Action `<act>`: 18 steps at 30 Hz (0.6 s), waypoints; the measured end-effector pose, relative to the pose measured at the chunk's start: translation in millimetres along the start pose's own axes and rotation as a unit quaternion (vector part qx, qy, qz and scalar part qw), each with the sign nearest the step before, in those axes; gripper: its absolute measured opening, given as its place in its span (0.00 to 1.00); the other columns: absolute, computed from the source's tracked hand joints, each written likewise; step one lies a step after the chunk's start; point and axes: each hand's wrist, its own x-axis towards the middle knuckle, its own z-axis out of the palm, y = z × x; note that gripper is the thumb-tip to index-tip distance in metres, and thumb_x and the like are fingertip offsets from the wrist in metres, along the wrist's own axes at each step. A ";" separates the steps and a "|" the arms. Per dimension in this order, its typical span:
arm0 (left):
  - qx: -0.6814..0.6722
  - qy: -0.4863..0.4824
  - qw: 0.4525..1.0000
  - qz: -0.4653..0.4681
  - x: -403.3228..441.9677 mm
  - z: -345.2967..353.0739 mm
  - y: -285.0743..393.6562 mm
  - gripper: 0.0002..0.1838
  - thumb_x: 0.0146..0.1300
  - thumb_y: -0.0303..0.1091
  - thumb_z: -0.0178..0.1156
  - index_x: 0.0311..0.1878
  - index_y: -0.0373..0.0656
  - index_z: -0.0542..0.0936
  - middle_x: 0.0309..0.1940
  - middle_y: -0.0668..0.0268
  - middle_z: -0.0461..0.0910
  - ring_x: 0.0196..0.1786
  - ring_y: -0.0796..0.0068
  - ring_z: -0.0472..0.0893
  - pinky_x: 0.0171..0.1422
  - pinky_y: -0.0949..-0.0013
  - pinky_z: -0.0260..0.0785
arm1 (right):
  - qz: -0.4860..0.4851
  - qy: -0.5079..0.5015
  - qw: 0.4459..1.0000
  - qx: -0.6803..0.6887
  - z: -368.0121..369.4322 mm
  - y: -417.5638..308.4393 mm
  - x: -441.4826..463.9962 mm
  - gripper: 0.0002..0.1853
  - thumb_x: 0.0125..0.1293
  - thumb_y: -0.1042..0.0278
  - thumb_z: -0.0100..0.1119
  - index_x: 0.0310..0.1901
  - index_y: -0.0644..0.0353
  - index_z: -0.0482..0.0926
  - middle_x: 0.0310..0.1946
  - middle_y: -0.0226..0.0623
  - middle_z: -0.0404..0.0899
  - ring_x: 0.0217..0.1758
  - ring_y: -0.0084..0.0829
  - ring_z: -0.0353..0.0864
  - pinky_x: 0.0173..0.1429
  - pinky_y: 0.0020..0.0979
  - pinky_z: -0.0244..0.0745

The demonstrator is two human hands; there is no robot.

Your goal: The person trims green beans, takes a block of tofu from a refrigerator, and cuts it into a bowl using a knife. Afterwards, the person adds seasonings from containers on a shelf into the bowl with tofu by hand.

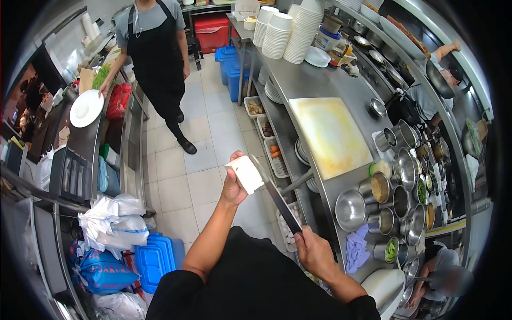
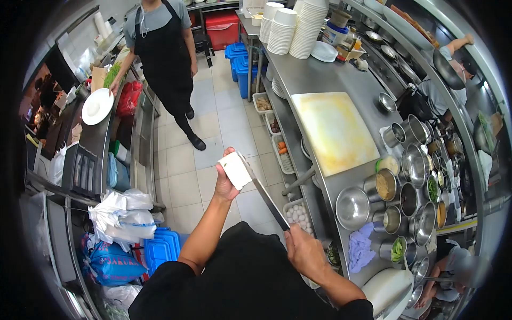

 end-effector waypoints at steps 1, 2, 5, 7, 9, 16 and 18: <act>0.000 -0.001 1.000 -0.001 0.9 0.1 0.5 0.38 0.54 0.64 0.64 0.61 0.57 0.61 0.44 0.65 0.76 0.48 0.69 0.80 0.52 0.60 0.76 | -0.011 0.004 1.000 0.002 -0.6 -5.3 0.3 0.09 0.70 0.66 0.52 0.38 0.62 0.67 0.24 0.53 0.75 0.29 0.58 0.77 0.32 0.50 0.69; -0.003 -0.018 1.000 0.000 1.6 0.5 1.4 0.38 0.54 0.64 0.64 0.61 0.57 0.61 0.44 0.65 0.76 0.49 0.69 0.80 0.52 0.60 0.75 | -0.022 0.008 1.000 0.004 -1.7 -10.1 1.2 0.09 0.70 0.66 0.52 0.37 0.62 0.67 0.24 0.53 0.76 0.29 0.58 0.76 0.32 0.51 0.69; -0.008 -0.029 1.000 0.003 1.1 7.3 4.8 0.37 0.54 0.65 0.64 0.60 0.59 0.62 0.45 0.65 0.75 0.49 0.69 0.79 0.52 0.59 0.75 | -0.011 -0.009 1.000 0.007 -1.5 -14.6 0.5 0.06 0.70 0.68 0.50 0.38 0.61 0.67 0.28 0.54 0.75 0.32 0.59 0.76 0.35 0.54 0.69; -0.007 -0.024 1.000 0.006 1.6 8.8 6.9 0.36 0.54 0.65 0.64 0.59 0.60 0.62 0.45 0.65 0.75 0.50 0.69 0.79 0.52 0.59 0.75 | -0.022 0.000 1.000 0.006 0.9 -14.6 0.8 0.06 0.70 0.68 0.50 0.38 0.61 0.67 0.28 0.54 0.75 0.31 0.59 0.76 0.35 0.54 0.70; -0.008 -0.041 0.999 0.008 2.1 8.4 8.0 0.36 0.54 0.64 0.64 0.59 0.60 0.62 0.45 0.65 0.75 0.50 0.69 0.78 0.51 0.59 0.75 | -0.037 0.005 0.999 -0.010 0.4 -16.6 0.1 0.08 0.70 0.67 0.51 0.38 0.62 0.68 0.27 0.54 0.76 0.31 0.58 0.77 0.34 0.52 0.70; 0.002 -0.043 0.999 0.009 -2.6 10.7 7.1 0.35 0.54 0.64 0.65 0.58 0.60 0.62 0.45 0.65 0.75 0.50 0.69 0.78 0.50 0.60 0.74 | -0.038 0.002 0.999 -0.011 2.5 -11.5 -3.5 0.07 0.70 0.68 0.51 0.38 0.62 0.68 0.27 0.53 0.75 0.31 0.57 0.76 0.34 0.51 0.70; 0.003 -0.050 0.999 0.006 -4.3 12.9 7.2 0.35 0.53 0.63 0.65 0.58 0.60 0.62 0.45 0.66 0.75 0.50 0.69 0.79 0.51 0.61 0.74 | -0.045 0.005 0.999 -0.011 4.1 -8.4 -5.5 0.07 0.70 0.68 0.52 0.38 0.62 0.68 0.27 0.52 0.75 0.31 0.57 0.76 0.34 0.51 0.70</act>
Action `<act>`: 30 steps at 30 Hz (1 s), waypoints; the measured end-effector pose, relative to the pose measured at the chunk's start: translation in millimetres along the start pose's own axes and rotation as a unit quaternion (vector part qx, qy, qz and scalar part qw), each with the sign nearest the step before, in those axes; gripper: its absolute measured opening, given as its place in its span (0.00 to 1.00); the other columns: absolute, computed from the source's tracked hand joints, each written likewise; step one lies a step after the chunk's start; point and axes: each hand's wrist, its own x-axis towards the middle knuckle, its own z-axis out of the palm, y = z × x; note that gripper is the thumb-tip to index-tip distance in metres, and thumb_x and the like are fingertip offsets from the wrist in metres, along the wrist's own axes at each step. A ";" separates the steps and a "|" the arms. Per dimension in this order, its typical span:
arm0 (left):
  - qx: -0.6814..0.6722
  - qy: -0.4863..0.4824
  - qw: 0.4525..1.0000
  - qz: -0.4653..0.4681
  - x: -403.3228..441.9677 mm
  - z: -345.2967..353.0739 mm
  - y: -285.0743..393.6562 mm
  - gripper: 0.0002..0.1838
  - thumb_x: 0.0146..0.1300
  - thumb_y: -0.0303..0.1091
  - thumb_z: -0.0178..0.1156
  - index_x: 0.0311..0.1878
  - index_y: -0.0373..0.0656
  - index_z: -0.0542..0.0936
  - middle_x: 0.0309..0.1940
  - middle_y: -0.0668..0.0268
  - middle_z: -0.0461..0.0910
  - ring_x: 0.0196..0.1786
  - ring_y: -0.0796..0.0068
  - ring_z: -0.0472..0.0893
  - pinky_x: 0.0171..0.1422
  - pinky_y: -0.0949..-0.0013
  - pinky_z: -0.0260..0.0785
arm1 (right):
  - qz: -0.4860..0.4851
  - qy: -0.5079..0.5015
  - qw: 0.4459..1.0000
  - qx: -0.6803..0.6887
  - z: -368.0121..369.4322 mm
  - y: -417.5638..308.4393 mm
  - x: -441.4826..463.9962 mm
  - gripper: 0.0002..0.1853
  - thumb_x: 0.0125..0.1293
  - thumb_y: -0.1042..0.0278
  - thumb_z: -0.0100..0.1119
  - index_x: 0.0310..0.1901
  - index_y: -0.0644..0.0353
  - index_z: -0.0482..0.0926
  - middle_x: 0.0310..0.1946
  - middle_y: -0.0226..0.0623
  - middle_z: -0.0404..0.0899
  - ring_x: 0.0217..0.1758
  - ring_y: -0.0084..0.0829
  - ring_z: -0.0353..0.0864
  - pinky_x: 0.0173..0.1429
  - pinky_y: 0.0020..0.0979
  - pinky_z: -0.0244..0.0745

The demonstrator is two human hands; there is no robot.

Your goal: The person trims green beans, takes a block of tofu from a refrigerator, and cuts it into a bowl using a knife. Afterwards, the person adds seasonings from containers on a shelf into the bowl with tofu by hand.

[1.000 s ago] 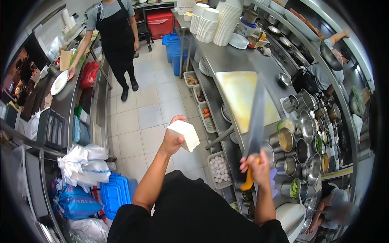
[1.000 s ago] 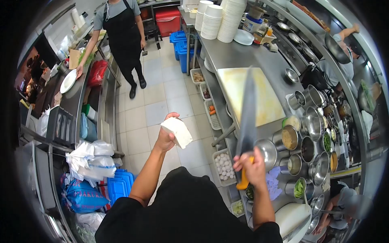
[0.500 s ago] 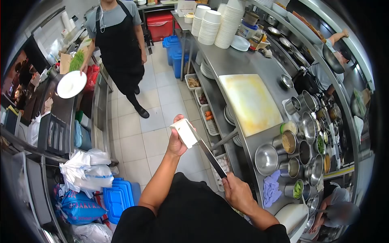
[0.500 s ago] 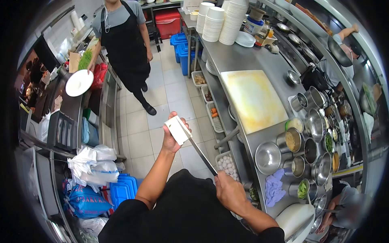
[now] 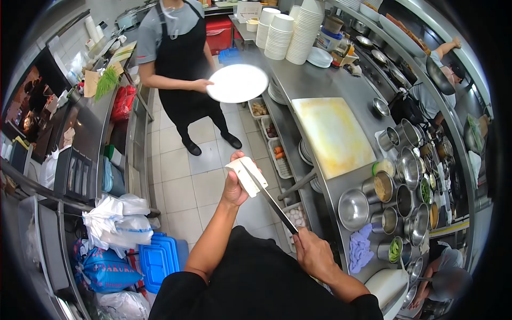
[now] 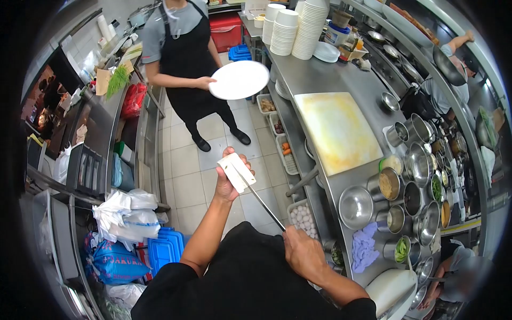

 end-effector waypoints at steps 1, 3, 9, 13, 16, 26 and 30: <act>0.001 0.001 1.000 0.000 -0.8 1.4 0.2 0.35 0.53 0.63 0.65 0.58 0.60 0.62 0.45 0.66 0.75 0.50 0.69 0.79 0.51 0.61 0.74 | 0.000 -0.001 1.000 0.001 -0.5 -0.5 -0.6 0.07 0.70 0.68 0.52 0.38 0.62 0.68 0.27 0.52 0.75 0.31 0.57 0.76 0.34 0.51 0.70; 0.000 0.001 1.000 -0.003 -1.8 4.4 0.1 0.36 0.53 0.63 0.66 0.58 0.60 0.62 0.44 0.66 0.75 0.50 0.70 0.79 0.52 0.61 0.74 | 0.007 -0.004 1.000 -0.005 -2.6 -2.1 -1.6 0.07 0.70 0.68 0.52 0.38 0.62 0.69 0.28 0.52 0.75 0.32 0.57 0.76 0.34 0.50 0.70; 0.002 0.000 1.000 -0.003 -4.9 8.4 0.3 0.36 0.52 0.63 0.66 0.59 0.60 0.63 0.44 0.66 0.75 0.50 0.70 0.79 0.52 0.61 0.73 | 0.008 -0.010 1.000 -0.006 -1.3 0.0 -5.5 0.07 0.70 0.69 0.51 0.39 0.63 0.69 0.28 0.51 0.75 0.32 0.56 0.76 0.35 0.50 0.70; -0.005 -0.006 1.000 -0.005 -8.0 11.1 0.3 0.36 0.52 0.63 0.66 0.59 0.60 0.63 0.44 0.67 0.75 0.50 0.70 0.79 0.52 0.62 0.73 | 0.008 -0.012 1.000 -0.003 -2.6 -1.6 -8.8 0.06 0.69 0.69 0.51 0.39 0.63 0.69 0.28 0.51 0.75 0.33 0.56 0.77 0.36 0.50 0.71; -0.004 -0.010 1.000 -0.005 -10.9 10.6 -0.1 0.36 0.53 0.63 0.66 0.59 0.60 0.63 0.45 0.67 0.74 0.50 0.70 0.79 0.52 0.62 0.73 | 0.005 -0.009 1.000 -0.005 -3.5 -3.7 -12.0 0.06 0.69 0.69 0.52 0.39 0.63 0.69 0.28 0.51 0.75 0.33 0.56 0.76 0.35 0.51 0.70; -0.054 0.010 0.998 0.019 -14.2 20.9 -1.9 0.37 0.52 0.59 0.70 0.58 0.55 0.62 0.43 0.64 0.78 0.48 0.65 0.82 0.50 0.62 0.80 | 0.006 0.005 1.000 0.006 -0.5 -6.0 -20.4 0.06 0.70 0.68 0.51 0.40 0.61 0.69 0.28 0.52 0.76 0.31 0.59 0.76 0.34 0.52 0.71; -0.056 0.011 0.998 0.022 -16.4 22.8 -2.7 0.37 0.52 0.59 0.70 0.58 0.55 0.62 0.43 0.64 0.78 0.48 0.65 0.82 0.51 0.61 0.80 | -0.010 0.006 1.000 0.015 3.5 -1.7 -23.4 0.06 0.70 0.67 0.50 0.41 0.60 0.69 0.28 0.54 0.76 0.30 0.60 0.76 0.33 0.54 0.71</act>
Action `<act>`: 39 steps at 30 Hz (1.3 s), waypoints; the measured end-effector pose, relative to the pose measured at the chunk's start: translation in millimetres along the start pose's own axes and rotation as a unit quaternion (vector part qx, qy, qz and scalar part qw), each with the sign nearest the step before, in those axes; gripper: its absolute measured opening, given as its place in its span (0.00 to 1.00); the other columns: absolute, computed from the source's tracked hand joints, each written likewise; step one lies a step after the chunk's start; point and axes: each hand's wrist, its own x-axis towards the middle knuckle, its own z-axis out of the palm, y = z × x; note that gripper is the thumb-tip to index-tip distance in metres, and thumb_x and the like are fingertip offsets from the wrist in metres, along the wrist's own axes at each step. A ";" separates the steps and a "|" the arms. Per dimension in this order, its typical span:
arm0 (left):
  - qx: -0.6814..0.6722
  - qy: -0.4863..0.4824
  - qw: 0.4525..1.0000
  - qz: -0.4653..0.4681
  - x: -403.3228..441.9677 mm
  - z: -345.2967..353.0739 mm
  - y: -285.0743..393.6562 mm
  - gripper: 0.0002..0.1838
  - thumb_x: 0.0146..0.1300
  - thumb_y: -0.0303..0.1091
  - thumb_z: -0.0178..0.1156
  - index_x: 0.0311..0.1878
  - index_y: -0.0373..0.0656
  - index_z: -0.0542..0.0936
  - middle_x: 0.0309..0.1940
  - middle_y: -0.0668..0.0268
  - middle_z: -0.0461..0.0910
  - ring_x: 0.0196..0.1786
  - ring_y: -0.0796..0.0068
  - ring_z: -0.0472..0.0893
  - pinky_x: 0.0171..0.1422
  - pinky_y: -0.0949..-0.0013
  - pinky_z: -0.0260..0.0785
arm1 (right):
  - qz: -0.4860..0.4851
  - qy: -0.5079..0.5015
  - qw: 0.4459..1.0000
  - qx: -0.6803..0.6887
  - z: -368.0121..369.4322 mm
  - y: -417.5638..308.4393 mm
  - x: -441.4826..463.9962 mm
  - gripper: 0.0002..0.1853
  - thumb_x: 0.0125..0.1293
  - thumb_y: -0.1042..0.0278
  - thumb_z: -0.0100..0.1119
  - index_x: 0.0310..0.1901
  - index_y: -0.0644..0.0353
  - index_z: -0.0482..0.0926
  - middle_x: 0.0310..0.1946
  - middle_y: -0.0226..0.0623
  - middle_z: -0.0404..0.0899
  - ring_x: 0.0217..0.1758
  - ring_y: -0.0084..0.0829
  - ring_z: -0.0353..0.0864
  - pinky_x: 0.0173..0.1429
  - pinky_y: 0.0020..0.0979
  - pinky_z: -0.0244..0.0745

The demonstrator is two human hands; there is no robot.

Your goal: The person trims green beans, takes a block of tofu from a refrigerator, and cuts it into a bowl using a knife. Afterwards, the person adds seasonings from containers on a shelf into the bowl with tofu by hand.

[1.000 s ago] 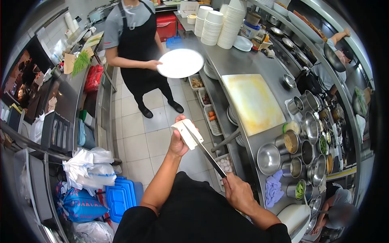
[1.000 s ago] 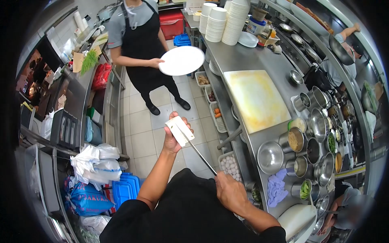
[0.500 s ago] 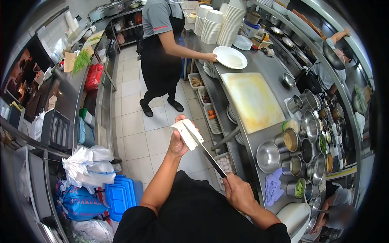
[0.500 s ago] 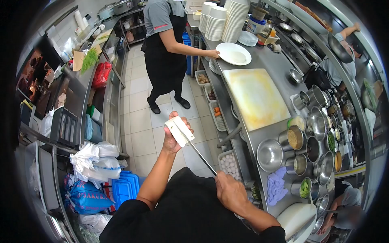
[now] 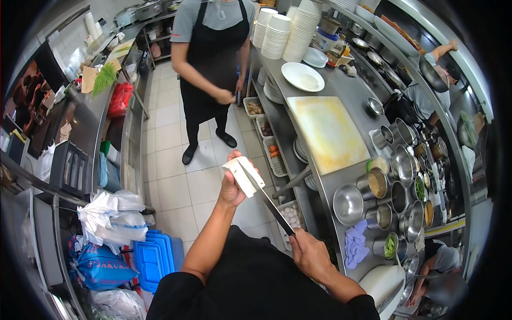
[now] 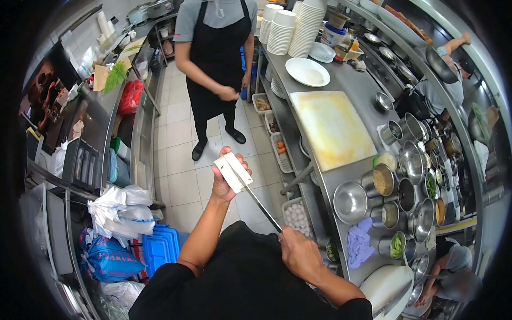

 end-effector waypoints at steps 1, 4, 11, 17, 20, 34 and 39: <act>0.000 0.000 1.000 0.000 -0.5 0.1 -0.2 0.37 0.52 0.59 0.70 0.58 0.55 0.62 0.43 0.64 0.78 0.48 0.65 0.82 0.51 0.61 0.80 | 0.000 0.000 1.000 0.000 -0.2 -0.2 -0.5 0.06 0.70 0.67 0.50 0.41 0.60 0.69 0.28 0.54 0.76 0.30 0.60 0.76 0.33 0.54 0.71; -0.001 -0.001 1.000 -0.003 -3.3 -1.1 -0.4 0.38 0.51 0.59 0.70 0.58 0.55 0.62 0.44 0.64 0.78 0.48 0.65 0.82 0.51 0.61 0.80 | 0.000 -0.002 1.000 0.003 0.1 -1.1 -2.3 0.07 0.70 0.67 0.50 0.42 0.60 0.69 0.29 0.54 0.76 0.30 0.60 0.76 0.34 0.54 0.71; 0.051 -0.039 0.998 -0.004 -6.9 10.5 6.3 0.36 0.53 0.61 0.67 0.58 0.58 0.62 0.44 0.65 0.75 0.50 0.69 0.80 0.53 0.61 0.75 | -0.011 0.025 0.999 -0.027 7.3 3.2 -6.8 0.08 0.69 0.68 0.52 0.46 0.60 0.71 0.29 0.54 0.77 0.30 0.60 0.77 0.33 0.53 0.73; 0.084 -0.046 0.995 0.007 -8.1 26.4 9.9 0.38 0.52 0.59 0.70 0.58 0.55 0.61 0.43 0.62 0.76 0.49 0.65 0.81 0.51 0.61 0.78 | -0.022 0.054 0.998 -0.024 18.2 14.1 -14.8 0.08 0.68 0.69 0.54 0.45 0.61 0.72 0.30 0.51 0.76 0.32 0.56 0.77 0.35 0.50 0.73; 0.093 -0.040 0.995 0.017 -10.1 33.6 8.9 0.39 0.51 0.58 0.71 0.58 0.53 0.60 0.43 0.61 0.75 0.48 0.64 0.81 0.49 0.62 0.79 | -0.030 0.056 0.998 -0.026 18.1 14.9 -15.4 0.07 0.68 0.69 0.54 0.45 0.61 0.72 0.29 0.50 0.75 0.31 0.56 0.77 0.35 0.49 0.73; 0.113 -0.010 0.993 0.020 -17.6 40.6 7.2 0.41 0.50 0.55 0.74 0.58 0.51 0.59 0.43 0.61 0.74 0.48 0.65 0.81 0.49 0.64 0.80 | -0.034 0.054 0.998 -0.028 32.8 29.1 -8.2 0.07 0.68 0.70 0.55 0.44 0.62 0.73 0.31 0.49 0.76 0.34 0.53 0.78 0.36 0.47 0.74; 0.136 -0.005 0.991 0.018 -17.6 44.5 10.4 0.42 0.48 0.55 0.75 0.58 0.50 0.60 0.43 0.62 0.74 0.48 0.66 0.81 0.49 0.64 0.79 | -0.040 0.053 0.997 -0.025 35.4 31.1 -4.3 0.06 0.67 0.71 0.55 0.43 0.62 0.73 0.31 0.49 0.76 0.34 0.53 0.78 0.36 0.48 0.73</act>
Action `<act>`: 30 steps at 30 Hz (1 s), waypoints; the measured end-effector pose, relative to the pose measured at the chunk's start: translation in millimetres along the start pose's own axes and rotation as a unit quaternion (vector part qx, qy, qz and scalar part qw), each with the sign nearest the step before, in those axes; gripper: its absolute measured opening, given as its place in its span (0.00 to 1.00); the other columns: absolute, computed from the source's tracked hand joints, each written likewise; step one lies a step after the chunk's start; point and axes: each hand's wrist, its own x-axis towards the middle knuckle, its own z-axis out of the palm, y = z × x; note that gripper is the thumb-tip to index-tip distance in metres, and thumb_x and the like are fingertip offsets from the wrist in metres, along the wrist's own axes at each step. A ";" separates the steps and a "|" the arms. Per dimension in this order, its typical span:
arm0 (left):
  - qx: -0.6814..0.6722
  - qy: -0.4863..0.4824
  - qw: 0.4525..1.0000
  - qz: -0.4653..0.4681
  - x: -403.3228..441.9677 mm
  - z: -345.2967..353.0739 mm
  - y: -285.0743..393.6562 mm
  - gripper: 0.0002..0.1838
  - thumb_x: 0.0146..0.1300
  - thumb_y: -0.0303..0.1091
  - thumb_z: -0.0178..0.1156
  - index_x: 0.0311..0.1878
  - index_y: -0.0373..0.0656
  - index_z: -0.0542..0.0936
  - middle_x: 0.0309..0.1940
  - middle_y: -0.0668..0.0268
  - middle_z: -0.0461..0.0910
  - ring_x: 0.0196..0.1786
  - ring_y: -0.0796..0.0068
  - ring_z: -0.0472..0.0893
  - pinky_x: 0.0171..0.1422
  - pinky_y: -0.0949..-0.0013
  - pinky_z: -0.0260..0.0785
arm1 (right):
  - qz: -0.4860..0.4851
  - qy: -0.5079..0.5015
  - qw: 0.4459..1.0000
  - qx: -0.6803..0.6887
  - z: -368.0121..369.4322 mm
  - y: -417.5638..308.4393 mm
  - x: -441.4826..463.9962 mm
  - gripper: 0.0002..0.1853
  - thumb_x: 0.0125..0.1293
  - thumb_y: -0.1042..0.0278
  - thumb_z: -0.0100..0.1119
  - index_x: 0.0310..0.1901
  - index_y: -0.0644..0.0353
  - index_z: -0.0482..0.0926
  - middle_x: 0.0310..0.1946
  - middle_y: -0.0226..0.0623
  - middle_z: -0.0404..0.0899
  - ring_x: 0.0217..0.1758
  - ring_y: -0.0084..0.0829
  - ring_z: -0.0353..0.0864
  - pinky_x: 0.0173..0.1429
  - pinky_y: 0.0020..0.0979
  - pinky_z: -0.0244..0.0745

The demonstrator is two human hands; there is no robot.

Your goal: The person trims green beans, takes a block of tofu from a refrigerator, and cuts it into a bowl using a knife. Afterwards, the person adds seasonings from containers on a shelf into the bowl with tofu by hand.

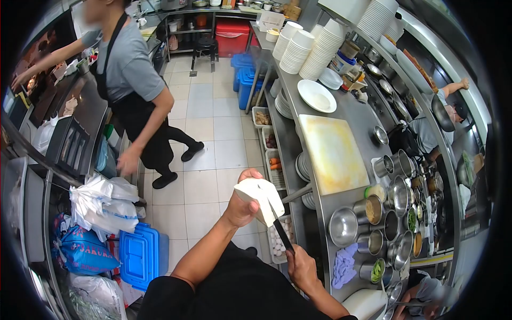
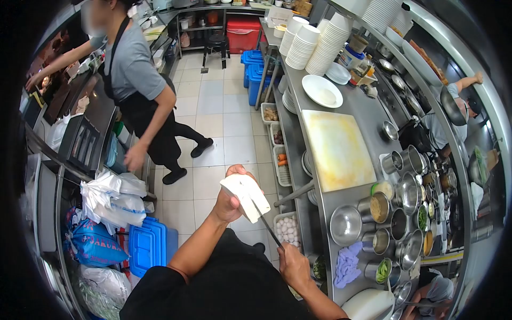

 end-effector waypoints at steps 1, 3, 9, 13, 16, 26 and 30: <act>0.000 0.000 1.000 0.000 0.1 0.3 0.6 0.42 0.48 0.55 0.75 0.58 0.50 0.60 0.43 0.62 0.74 0.48 0.66 0.81 0.49 0.64 0.79 | 0.000 -0.003 1.000 -0.001 0.2 -0.2 0.8 0.06 0.67 0.71 0.55 0.43 0.62 0.73 0.31 0.49 0.76 0.34 0.53 0.78 0.35 0.48 0.73; 0.007 -0.001 1.000 0.003 0.0 0.9 1.5 0.43 0.47 0.54 0.76 0.58 0.50 0.60 0.44 0.62 0.74 0.48 0.65 0.81 0.50 0.64 0.79 | 0.000 -0.007 1.000 0.000 0.8 -0.6 2.1 0.06 0.67 0.71 0.55 0.43 0.62 0.73 0.30 0.49 0.76 0.34 0.53 0.78 0.35 0.48 0.73; 0.015 0.002 1.000 -0.004 0.5 0.1 1.8 0.43 0.47 0.53 0.76 0.58 0.49 0.60 0.43 0.63 0.74 0.49 0.66 0.80 0.50 0.64 0.78 | 0.006 -0.023 1.000 0.005 0.4 -1.8 6.2 0.06 0.67 0.71 0.55 0.42 0.62 0.73 0.30 0.49 0.76 0.33 0.54 0.78 0.35 0.48 0.73; 0.021 -0.010 1.000 -0.007 1.8 1.2 1.6 0.43 0.47 0.53 0.77 0.58 0.49 0.61 0.43 0.63 0.74 0.48 0.66 0.80 0.49 0.64 0.78 | 0.007 -0.038 0.999 0.009 1.1 -2.9 9.9 0.07 0.68 0.70 0.55 0.43 0.62 0.72 0.29 0.50 0.77 0.32 0.55 0.78 0.35 0.49 0.73; 0.009 -0.008 1.000 -0.021 1.5 3.7 3.1 0.43 0.46 0.52 0.77 0.58 0.49 0.61 0.43 0.64 0.74 0.47 0.68 0.80 0.49 0.65 0.78 | 0.015 -0.042 0.999 0.015 5.5 0.9 9.8 0.08 0.68 0.69 0.55 0.44 0.62 0.72 0.28 0.53 0.77 0.31 0.56 0.78 0.34 0.50 0.73; -0.025 0.017 0.998 -0.051 -0.5 6.3 1.8 0.45 0.45 0.51 0.79 0.60 0.49 0.61 0.45 0.68 0.73 0.51 0.76 0.75 0.51 0.71 0.73 | 0.058 -0.106 0.992 0.023 9.0 3.2 15.3 0.08 0.68 0.69 0.56 0.42 0.63 0.69 0.27 0.54 0.77 0.34 0.59 0.78 0.36 0.49 0.72; -0.022 0.034 0.998 -0.048 -3.9 5.0 -3.9 0.44 0.48 0.49 0.77 0.62 0.49 0.61 0.46 0.67 0.73 0.51 0.73 0.76 0.53 0.67 0.73 | 0.066 -0.127 0.990 0.001 12.2 3.3 16.6 0.09 0.70 0.63 0.52 0.40 0.61 0.69 0.28 0.54 0.78 0.31 0.59 0.78 0.34 0.52 0.72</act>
